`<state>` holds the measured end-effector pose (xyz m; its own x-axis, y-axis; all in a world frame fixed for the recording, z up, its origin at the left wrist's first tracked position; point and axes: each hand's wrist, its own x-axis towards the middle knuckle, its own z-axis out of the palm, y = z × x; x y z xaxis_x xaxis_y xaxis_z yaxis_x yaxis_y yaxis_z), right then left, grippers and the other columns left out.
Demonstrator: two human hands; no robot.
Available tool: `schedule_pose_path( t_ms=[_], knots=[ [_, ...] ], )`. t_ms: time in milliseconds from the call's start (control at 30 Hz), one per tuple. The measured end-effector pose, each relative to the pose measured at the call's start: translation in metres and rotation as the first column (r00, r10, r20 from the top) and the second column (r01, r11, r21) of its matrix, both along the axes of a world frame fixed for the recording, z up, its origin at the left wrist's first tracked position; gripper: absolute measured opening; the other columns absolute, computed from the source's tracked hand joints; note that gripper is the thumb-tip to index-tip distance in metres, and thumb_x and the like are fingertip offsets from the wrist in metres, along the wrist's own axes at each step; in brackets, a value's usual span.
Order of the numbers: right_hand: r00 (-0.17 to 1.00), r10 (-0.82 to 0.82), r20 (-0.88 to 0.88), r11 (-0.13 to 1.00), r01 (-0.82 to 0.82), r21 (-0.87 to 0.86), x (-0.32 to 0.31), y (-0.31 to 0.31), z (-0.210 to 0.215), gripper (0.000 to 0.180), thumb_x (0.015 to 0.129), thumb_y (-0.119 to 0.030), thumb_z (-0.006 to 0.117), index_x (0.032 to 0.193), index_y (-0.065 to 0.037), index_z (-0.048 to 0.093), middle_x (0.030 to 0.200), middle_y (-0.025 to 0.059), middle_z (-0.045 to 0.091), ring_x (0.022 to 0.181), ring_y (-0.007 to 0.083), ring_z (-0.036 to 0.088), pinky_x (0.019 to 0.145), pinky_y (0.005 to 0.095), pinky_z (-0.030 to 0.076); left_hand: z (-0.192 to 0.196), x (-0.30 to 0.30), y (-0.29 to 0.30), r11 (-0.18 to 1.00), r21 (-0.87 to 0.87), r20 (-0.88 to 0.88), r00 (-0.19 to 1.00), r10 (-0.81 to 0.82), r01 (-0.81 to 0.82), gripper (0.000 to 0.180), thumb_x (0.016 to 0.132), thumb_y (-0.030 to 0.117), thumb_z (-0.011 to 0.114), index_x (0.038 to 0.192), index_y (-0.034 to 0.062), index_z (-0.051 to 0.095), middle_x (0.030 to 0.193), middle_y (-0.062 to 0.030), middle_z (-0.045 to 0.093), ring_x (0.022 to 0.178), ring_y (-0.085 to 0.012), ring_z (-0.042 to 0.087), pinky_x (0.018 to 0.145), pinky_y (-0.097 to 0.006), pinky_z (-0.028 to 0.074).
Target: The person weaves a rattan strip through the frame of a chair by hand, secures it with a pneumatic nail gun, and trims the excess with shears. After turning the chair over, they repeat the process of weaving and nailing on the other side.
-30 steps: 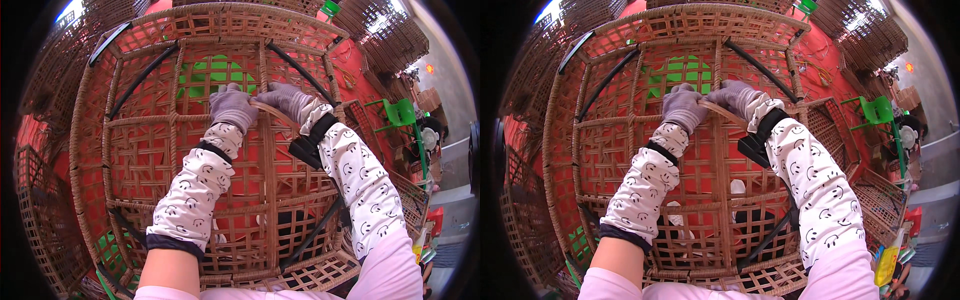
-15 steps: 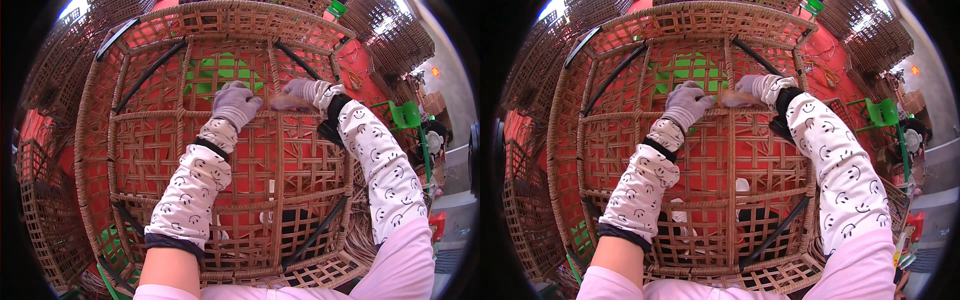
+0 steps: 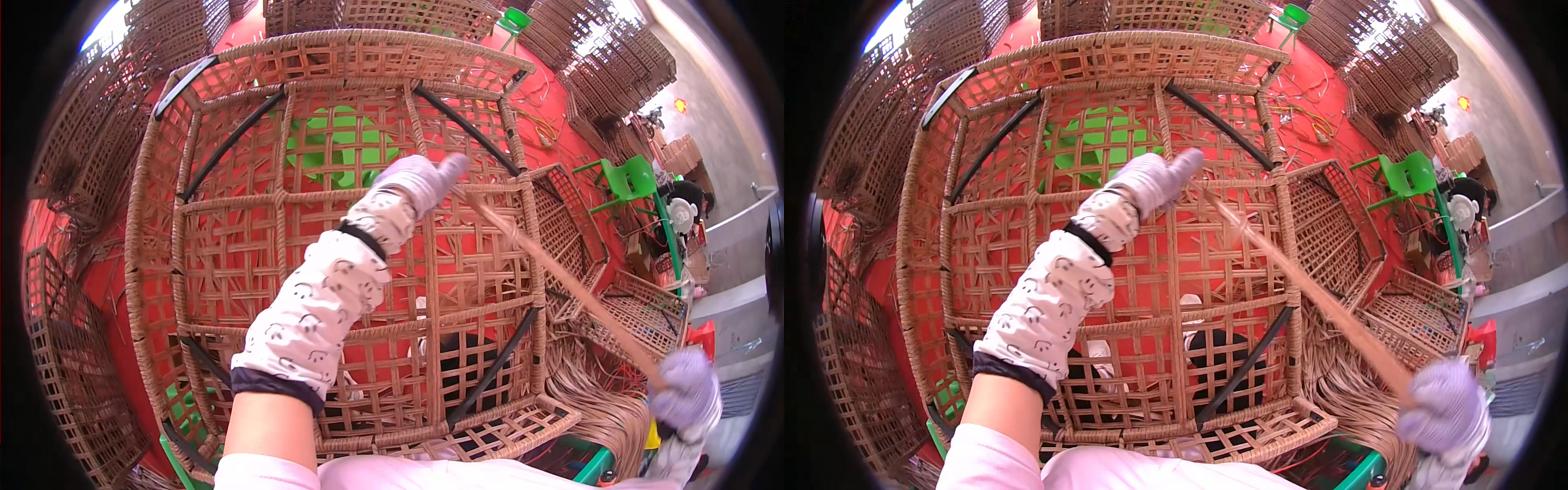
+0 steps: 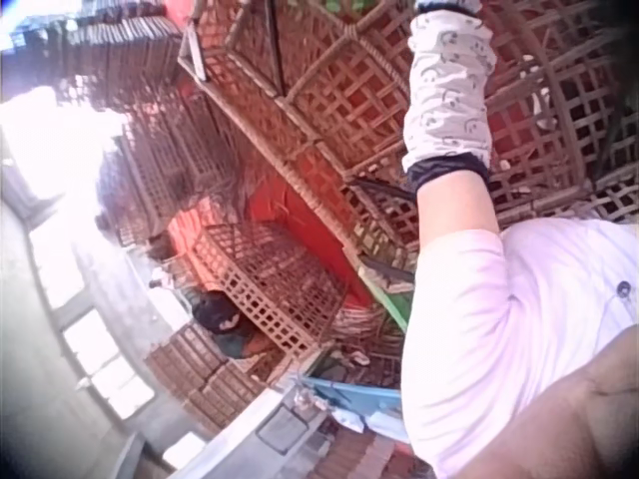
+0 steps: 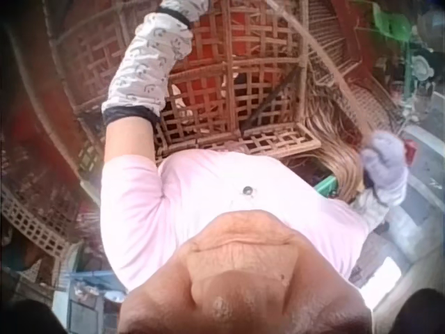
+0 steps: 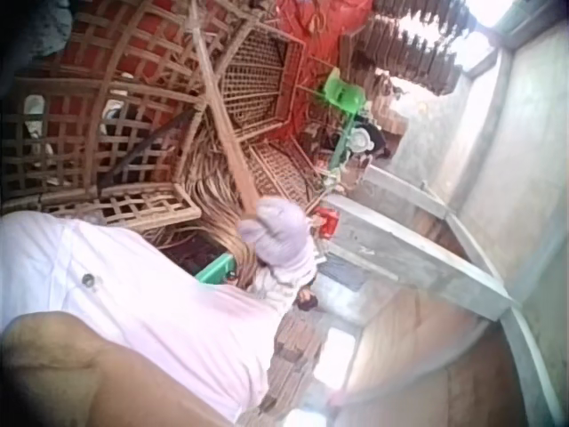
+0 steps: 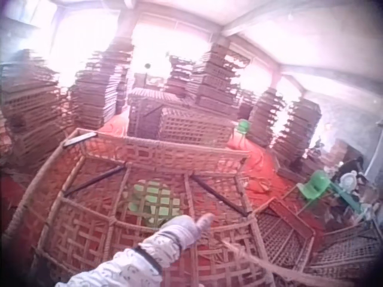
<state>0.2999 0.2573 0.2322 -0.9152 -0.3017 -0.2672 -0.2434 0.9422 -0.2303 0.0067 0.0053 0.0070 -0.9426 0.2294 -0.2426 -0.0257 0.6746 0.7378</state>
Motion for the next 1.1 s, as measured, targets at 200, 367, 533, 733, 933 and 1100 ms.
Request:
schedule_pose_path(
  t_ms=[200, 367, 533, 733, 933, 1100],
  knots=[
    [0.929, -0.008, -0.371, 0.978, 0.085, 0.193, 0.037, -0.053, -0.006, 0.034, 0.07, -0.034, 0.067, 0.06, -0.004, 0.054, 0.058, 0.0123, 0.049, 0.055, 0.0314, 0.05, 0.054, 0.037, 0.039, -0.005, -0.004, 0.006, 0.991, -0.135, 0.007, 1.0, 0.005, -0.004, 0.043, 0.068, 0.04, 0.065, 0.084, -0.0009, 0.066, 0.078, -0.0155, 0.065, 0.075, -0.028, 0.063, 0.066, -0.035, 0.049],
    [0.835, -0.245, -0.493, 0.805, 0.459, 0.376, 0.052, -0.015, -0.015, 0.032, 0.066, -0.026, 0.071, 0.056, -0.005, 0.048, 0.054, 0.0113, 0.042, 0.05, 0.0311, 0.045, 0.051, 0.0425, 0.033, 0.002, -0.009, -0.002, 0.963, -0.22, 0.074, 0.987, -0.142, 0.155, 0.032, 0.07, 0.032, 0.064, 0.077, 0.0021, 0.068, 0.072, -0.0107, 0.065, 0.067, -0.0232, 0.062, 0.062, -0.033, 0.049],
    [0.946, 0.153, -0.286, 0.935, -0.232, -0.267, 0.07, -0.017, -0.013, 0.026, 0.065, -0.03, 0.072, 0.055, -0.013, 0.054, 0.059, 0.0036, 0.057, 0.057, 0.0224, 0.057, 0.059, 0.0357, 0.041, 0.003, -0.015, 0.015, 0.934, -0.284, 0.053, 0.976, -0.209, 0.215, 0.032, 0.07, 0.032, 0.063, 0.079, 0.0016, 0.068, 0.073, -0.0115, 0.065, 0.067, -0.0224, 0.062, 0.062, -0.034, 0.049],
    [0.912, -0.407, -0.042, 0.884, 0.406, 0.231, 0.133, 0.085, -0.042, 0.022, 0.078, -0.021, 0.057, 0.061, -0.006, 0.057, 0.057, 0.0101, 0.058, 0.051, 0.0272, 0.057, 0.048, 0.0367, 0.044, 0.011, -0.026, -0.02, 0.66, -0.622, 0.123, 0.885, -0.449, 0.421, 0.029, 0.073, 0.033, 0.057, 0.077, 0.0066, 0.069, 0.071, -0.0121, 0.063, 0.063, -0.0252, 0.06, 0.06, -0.036, 0.048],
    [0.718, -0.52, -0.463, 0.2, 0.629, 0.751, 0.286, 0.263, -0.04, 0.016, 0.083, -0.017, 0.052, 0.086, -0.001, 0.055, 0.071, 0.0203, 0.057, 0.069, 0.0364, 0.057, 0.06, 0.0456, 0.044, 0.017, -0.01, -0.012, 0.805, -0.486, 0.086, 0.935, -0.345, 0.341, 0.042, 0.076, 0.039, 0.056, 0.1, 0.0046, 0.064, 0.1, -0.0144, 0.064, 0.092, -0.0294, 0.061, 0.076, -0.038, 0.048],
    [0.822, -0.331, -0.464, 0.925, 0.38, 0.013, -0.008, 0.103, -0.117, 0.023, 0.081, -0.022, 0.056, 0.093, -0.002, 0.057, 0.09, 0.0171, 0.058, 0.083, 0.0347, 0.057, 0.071, 0.0376, 0.045, -0.003, -0.005, -0.05, 0.9, -0.306, 0.068, 0.95, -0.305, 0.311, 0.037, 0.081, 0.036, 0.05, 0.099, 0.0068, 0.063, 0.093, -0.0127, 0.065, 0.086, -0.0297, 0.061, 0.076, -0.038, 0.048]
  ],
)
